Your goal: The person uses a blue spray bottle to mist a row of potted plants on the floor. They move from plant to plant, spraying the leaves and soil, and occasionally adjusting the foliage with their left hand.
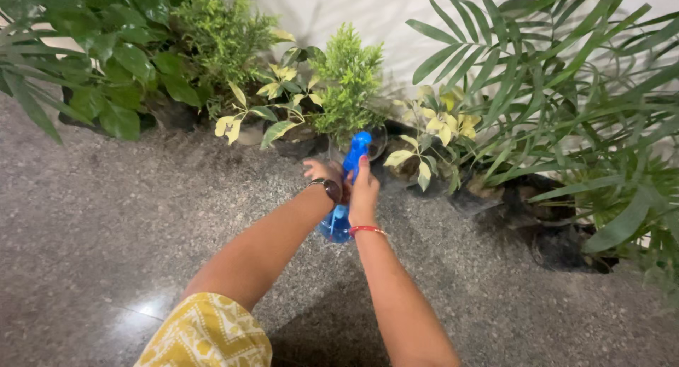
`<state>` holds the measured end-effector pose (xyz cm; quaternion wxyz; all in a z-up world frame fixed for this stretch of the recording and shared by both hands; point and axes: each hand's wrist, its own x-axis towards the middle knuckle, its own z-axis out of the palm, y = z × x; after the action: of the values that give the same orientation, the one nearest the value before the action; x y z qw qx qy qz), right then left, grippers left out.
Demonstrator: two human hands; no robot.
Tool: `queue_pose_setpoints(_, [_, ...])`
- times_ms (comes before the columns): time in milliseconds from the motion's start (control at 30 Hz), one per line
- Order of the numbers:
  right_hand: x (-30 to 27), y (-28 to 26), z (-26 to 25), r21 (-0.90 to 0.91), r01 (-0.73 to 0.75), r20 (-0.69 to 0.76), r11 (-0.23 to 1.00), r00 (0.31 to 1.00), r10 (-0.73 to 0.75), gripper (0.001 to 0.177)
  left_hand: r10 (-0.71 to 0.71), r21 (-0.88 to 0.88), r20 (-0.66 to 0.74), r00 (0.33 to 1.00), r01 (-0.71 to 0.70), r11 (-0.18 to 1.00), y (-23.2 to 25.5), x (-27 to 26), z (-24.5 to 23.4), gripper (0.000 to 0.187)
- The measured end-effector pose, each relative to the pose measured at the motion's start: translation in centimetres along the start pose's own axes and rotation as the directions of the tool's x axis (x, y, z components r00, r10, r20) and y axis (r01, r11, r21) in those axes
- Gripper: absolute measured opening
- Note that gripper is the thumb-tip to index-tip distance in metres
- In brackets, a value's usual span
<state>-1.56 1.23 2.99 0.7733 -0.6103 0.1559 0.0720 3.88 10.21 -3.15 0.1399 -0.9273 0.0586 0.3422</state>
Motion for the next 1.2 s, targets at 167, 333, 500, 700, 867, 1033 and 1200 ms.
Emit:
queue_pose_setpoints(167, [0.3, -0.7, -0.5, -0.038, -0.023, -0.072, 0.999, 0.997, 0.020, 0.058, -0.012, -0.049, -0.115, 0.993, 0.006, 0.999, 1.3, 1.2, 0.5, 0.084])
queue_pose_setpoints(333, [0.7, -0.4, -1.2, -0.005, -0.007, -0.051, 1.000, 0.999, 0.006, 0.047, -0.023, -0.036, -0.001, 1.000, 0.023, 0.999, 1.3, 0.8, -0.5, 0.076])
queue_pose_setpoints(500, [0.7, -0.5, -1.3, 0.006, -0.055, -0.078, 0.998, 0.995, 0.055, 0.052, 0.024, -0.180, 0.142, 0.990, 0.002, 0.984, 0.7, -1.3, -2.5, 0.083])
queue_pose_setpoints(700, [1.1, -0.4, -1.5, -0.008, -0.023, -0.034, 1.000, 0.999, 0.023, 0.059, -0.004, -0.183, 0.082, 0.997, 0.019, 0.983, 1.0, -2.7, -2.1, 0.093])
queue_pose_setpoints(867, [0.5, 0.0, -1.4, 0.034, 0.049, 0.013, 0.998, 0.999, -0.049, 0.046, -0.004, -0.174, 0.051, 0.999, 0.013, 0.985, 0.7, -2.1, -1.1, 0.096])
queue_pose_setpoints(1033, [-0.5, -0.7, -0.7, 0.001, -0.005, 0.018, 1.000, 1.000, 0.005, 0.047, 0.030, -0.194, 0.046, 0.998, -0.021, 0.981, 0.3, -3.1, -1.0, 0.097])
queue_pose_setpoints(1200, [-0.6, -0.8, -0.1, -0.006, 0.058, 0.017, 0.998, 0.998, -0.057, 0.054, 0.011, -0.556, -0.019, 1.000, -0.020, 0.831, -1.4, -7.1, -1.3, 0.108])
